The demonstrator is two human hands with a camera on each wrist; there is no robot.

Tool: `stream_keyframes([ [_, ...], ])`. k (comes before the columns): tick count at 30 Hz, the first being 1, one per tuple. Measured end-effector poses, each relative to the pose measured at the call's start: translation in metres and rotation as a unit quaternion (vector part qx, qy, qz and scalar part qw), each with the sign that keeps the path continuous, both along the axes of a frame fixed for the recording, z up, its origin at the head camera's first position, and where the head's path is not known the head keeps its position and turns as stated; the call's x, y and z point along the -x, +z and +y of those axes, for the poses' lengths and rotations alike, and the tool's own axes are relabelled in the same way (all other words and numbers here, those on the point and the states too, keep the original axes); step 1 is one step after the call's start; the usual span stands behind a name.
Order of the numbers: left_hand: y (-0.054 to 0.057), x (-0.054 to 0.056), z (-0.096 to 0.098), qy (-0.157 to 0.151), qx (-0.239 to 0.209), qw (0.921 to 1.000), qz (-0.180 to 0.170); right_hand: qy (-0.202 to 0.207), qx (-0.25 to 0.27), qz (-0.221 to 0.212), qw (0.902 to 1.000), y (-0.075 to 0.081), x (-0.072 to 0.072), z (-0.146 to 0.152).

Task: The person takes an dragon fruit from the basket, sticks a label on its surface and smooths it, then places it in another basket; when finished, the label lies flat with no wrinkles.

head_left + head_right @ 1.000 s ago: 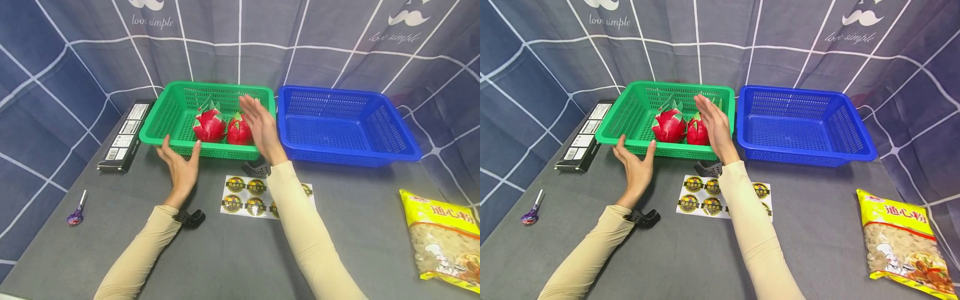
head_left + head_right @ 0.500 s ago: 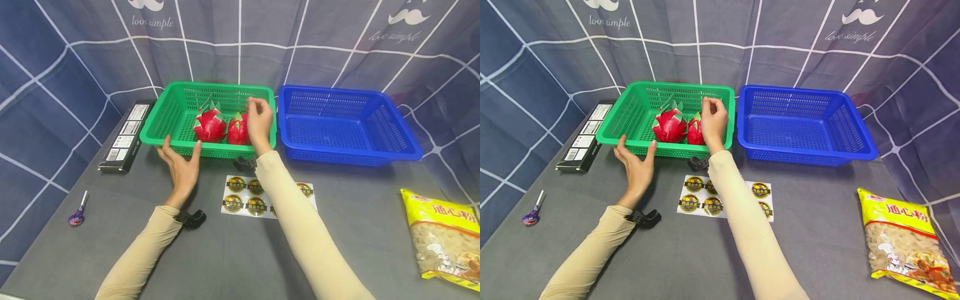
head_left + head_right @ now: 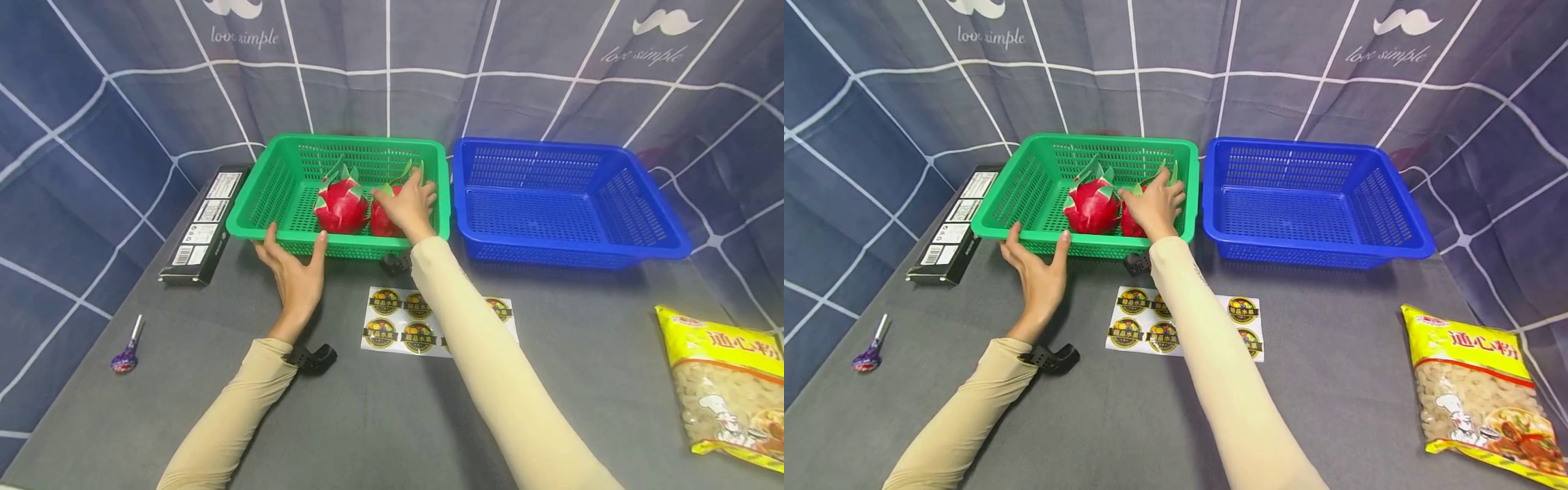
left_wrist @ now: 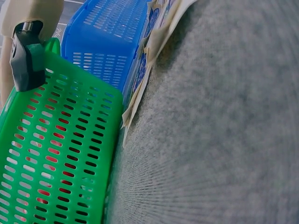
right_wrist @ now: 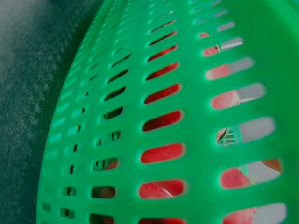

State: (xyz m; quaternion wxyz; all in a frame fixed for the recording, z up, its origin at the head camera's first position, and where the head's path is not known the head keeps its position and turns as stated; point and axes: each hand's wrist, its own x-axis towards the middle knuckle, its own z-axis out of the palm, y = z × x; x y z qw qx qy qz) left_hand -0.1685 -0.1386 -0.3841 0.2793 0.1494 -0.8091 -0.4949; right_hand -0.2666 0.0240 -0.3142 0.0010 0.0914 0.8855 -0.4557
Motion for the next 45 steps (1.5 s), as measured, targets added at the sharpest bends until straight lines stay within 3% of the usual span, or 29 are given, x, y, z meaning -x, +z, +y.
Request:
stream_keyframes([
  [4, -0.0009, -0.0002, -0.0003, -0.001, 0.002, 1.0000, -0.002, 0.032, 0.005, -0.061, 0.9976, -0.0019, 0.0000, 0.0001],
  [9, -0.0008, -0.0002, 0.0000, 0.001, 0.004, 1.0000, -0.001, 0.060, -0.018, -0.097, 0.9933, -0.0014, -0.0036, -0.0003],
  [21, -0.0002, -0.0006, -0.0005, 0.003, 0.008, 1.0000, -0.004, 0.060, -0.077, -0.078, 0.9921, -0.0053, -0.0057, -0.0032],
  [31, -0.0003, -0.0013, -0.0006, 0.004, 0.015, 0.9999, 0.004, 0.057, -0.097, -0.062, 0.9918, -0.0082, -0.0025, -0.0027],
  [45, -0.0010, -0.0016, -0.0011, 0.002, 0.017, 0.9998, 0.004, 0.062, -0.058, -0.068, 0.9940, -0.0063, -0.0040, 0.0012],
])
